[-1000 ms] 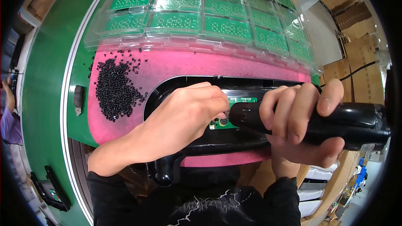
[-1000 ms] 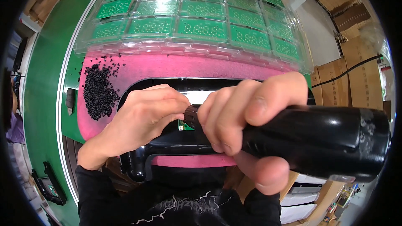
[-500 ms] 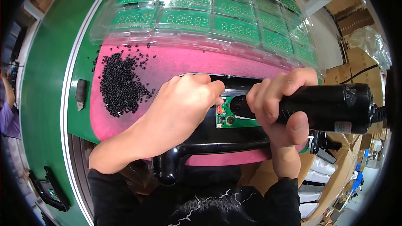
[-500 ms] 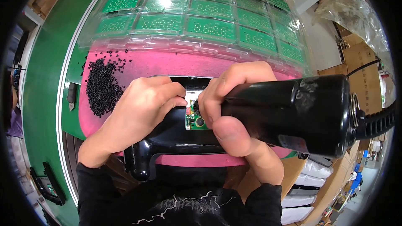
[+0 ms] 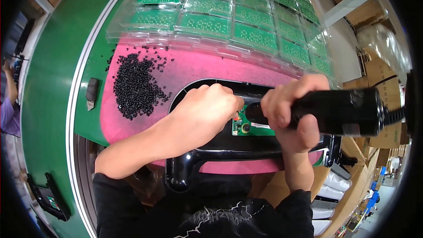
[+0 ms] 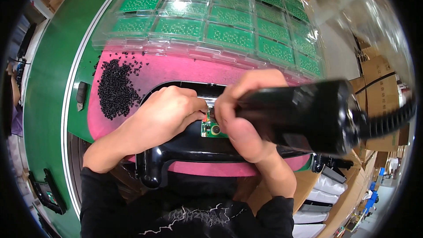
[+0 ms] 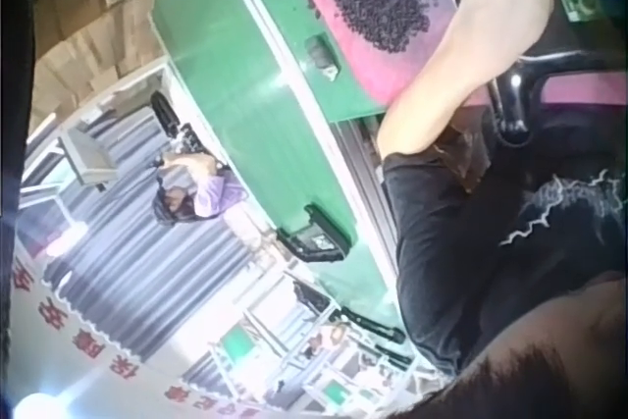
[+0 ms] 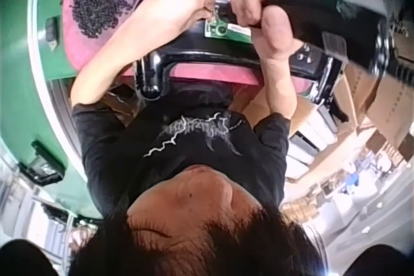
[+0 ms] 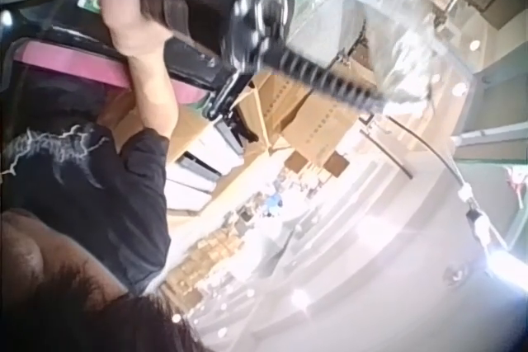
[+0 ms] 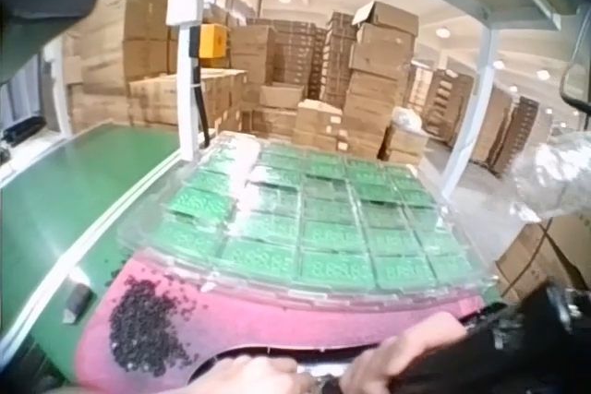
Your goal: Assembling circuit boards into black plastic device housings at a workbench.
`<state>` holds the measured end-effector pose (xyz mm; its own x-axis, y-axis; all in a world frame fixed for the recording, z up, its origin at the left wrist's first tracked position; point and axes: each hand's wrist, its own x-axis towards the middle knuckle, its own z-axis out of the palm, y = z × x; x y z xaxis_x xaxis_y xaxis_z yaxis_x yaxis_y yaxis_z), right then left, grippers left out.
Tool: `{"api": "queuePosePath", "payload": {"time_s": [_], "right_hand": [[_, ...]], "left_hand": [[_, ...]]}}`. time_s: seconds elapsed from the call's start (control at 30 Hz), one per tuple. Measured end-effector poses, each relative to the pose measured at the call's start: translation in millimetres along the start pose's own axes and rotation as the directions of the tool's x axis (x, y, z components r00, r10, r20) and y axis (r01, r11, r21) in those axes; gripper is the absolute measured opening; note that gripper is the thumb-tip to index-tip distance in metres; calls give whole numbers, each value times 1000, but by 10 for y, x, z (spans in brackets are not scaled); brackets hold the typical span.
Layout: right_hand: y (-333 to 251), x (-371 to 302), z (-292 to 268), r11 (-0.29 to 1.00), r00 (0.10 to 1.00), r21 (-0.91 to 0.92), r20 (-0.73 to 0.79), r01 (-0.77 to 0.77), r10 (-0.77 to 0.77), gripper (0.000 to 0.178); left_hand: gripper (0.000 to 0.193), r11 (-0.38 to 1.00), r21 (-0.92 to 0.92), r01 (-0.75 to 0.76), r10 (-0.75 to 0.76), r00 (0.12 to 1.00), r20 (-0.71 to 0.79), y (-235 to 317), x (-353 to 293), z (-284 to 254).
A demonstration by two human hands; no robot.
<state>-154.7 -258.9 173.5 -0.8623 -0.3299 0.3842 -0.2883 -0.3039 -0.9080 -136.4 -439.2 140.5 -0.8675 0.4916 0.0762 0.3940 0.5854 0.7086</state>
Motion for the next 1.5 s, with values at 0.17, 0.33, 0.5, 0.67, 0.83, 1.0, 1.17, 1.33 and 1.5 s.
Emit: {"api": "queuePosePath", "payload": {"time_s": [0.17, 0.33, 0.5, 0.67, 0.83, 1.0, 1.17, 1.33, 1.5], "right_hand": [[-222, -27, -124, 971, 979, 147, 50, 188, -197, 43], [-230, -33, -184, 946, 958, 178, 52, 269, -282, 43], [-228, -74, -225, 950, 964, 191, 53, 246, -260, 43], [-225, -97, -206, 923, 951, 245, 3, 298, -308, 45], [-217, -87, -214, 921, 948, 255, 42, 295, -315, 45], [-205, -85, -245, 968, 972, 231, 186, 96, -141, 47], [-173, -113, -182, 983, 976, 183, 212, 12, -51, 48], [-176, -126, -139, 967, 978, 246, 209, -73, 21, 45], [-159, -137, -19, 999, 960, -7, 276, -52, 52, 51]], "left_hand": [[13, 989, -115, -95, 92, 995, -26, -24, 63, 38], [12, 951, -206, -231, 205, 969, -141, 13, 112, 54], [13, 946, -243, -217, 195, 974, -113, 5, 132, 38], [13, 936, -266, -231, 207, 971, -115, 8, 143, 36], [15, 900, -365, -238, 242, 970, -34, -6, 163, 8], [14, 912, -375, -168, 176, 984, -12, 4, 150, -10], [10, 948, -285, -145, 99, 981, -168, -21, 152, -36], [11, 948, -264, -179, 124, 970, -211, -16, 152, -9], [15, 945, -296, -137, 72, 973, -219, -24, 117, 22]]}}
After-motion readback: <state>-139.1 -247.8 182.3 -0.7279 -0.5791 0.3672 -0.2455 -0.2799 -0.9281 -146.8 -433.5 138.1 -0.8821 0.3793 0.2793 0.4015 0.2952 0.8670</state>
